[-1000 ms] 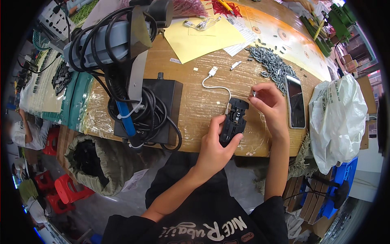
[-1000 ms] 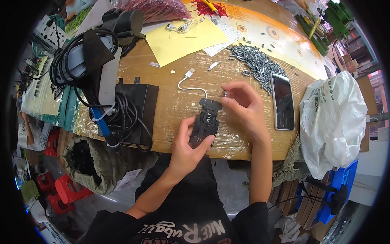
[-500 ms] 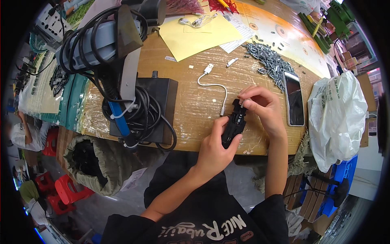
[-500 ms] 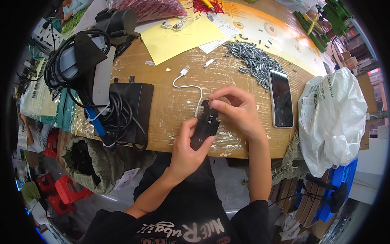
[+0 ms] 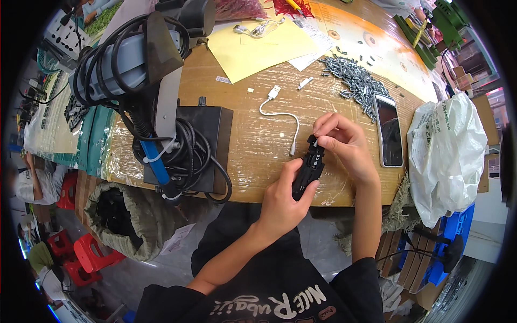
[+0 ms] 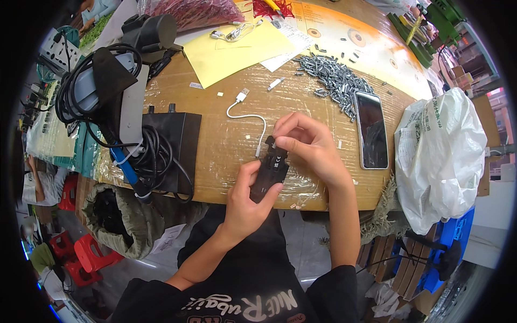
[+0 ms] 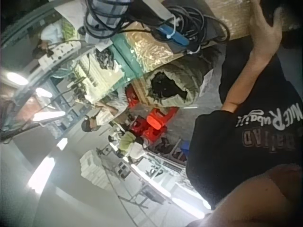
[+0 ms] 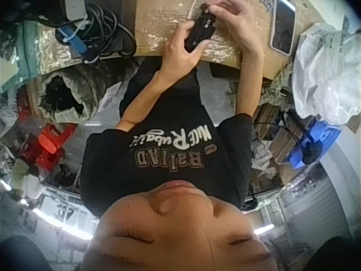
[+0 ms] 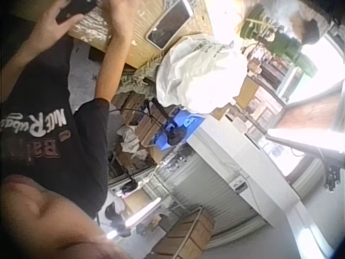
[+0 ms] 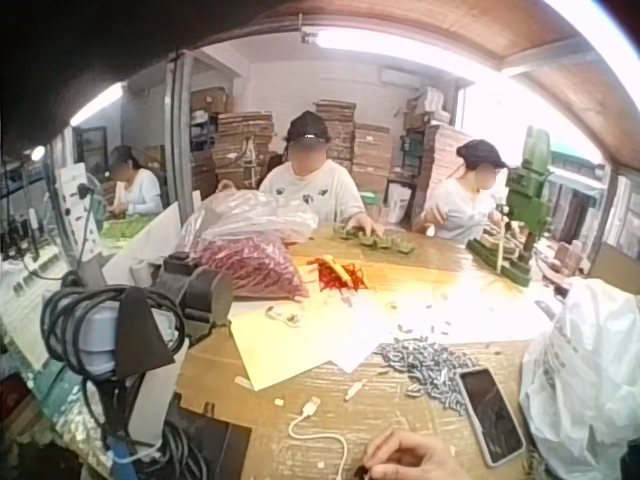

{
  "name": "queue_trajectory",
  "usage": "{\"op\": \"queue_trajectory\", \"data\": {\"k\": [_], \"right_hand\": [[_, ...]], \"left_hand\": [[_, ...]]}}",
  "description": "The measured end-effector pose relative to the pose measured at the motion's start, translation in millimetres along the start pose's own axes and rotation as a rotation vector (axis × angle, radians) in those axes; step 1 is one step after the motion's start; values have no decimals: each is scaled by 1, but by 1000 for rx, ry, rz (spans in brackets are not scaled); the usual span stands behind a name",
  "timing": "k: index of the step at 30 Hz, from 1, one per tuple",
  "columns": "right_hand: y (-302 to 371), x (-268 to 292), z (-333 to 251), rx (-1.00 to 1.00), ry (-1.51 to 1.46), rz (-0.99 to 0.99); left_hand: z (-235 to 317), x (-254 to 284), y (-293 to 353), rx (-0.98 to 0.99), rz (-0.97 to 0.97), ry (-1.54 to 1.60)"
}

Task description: The recorder is assembling small plastic housing components by inserting screws into pre-drilled holes.

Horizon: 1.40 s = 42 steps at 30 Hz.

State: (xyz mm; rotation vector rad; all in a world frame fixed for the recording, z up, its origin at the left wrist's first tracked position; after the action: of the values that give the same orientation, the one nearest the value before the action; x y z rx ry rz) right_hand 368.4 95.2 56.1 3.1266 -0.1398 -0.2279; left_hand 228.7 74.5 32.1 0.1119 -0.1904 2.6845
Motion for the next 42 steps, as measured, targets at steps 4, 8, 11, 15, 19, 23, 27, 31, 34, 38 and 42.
{"op": "queue_trajectory", "data": {"k": [4, 8, 11, 15, 19, 23, 27, 31, 34, 38, 42], "right_hand": [[2, 3, -1, 18, 25, 5], [4, 5, -3, 52, 50, 17], [5, 7, -3, 20, 70, 42], [4, 5, -4, -83, 109, 77], [11, 10, 3, -169, 135, 31], [20, 3, -12, 90, 22, -22], [56, -34, -10, 302, -198, -174], [90, -68, 14, 277, -437, -192], [105, -84, 35, 263, -396, -141], [111, -111, 68, 67, -417, -111], [107, -132, 97, -193, -335, -17]], "left_hand": [[2, 1, -1, -7, -9, -43], [2, 0, -2, -67, 5, -34], [5, -1, -3, -102, 21, -33], [9, 0, -3, -148, 27, -74], [3, -3, 1, -111, -11, -31], [4, -12, 9, 8, -199, 390], [2, -18, 31, 449, -443, 995], [3, -4, 78, 855, -825, 1595], [-15, 10, 94, 829, -680, 1262], [-36, 42, 115, 816, -658, 1319], [-81, 66, 137, 875, -421, 1418]]}}
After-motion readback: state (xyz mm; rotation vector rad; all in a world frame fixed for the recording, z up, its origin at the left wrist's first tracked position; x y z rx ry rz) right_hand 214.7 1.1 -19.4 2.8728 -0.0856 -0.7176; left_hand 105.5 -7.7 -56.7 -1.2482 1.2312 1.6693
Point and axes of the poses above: each hand's wrist, its own y-axis away from the middle knuckle, its own x-axis out of the back of the hand, z = x × y, the point moved 6 cm from there along -y, towards the middle knuckle, and after that the axes turned 2 degrees about z, right-handed, at the moved point
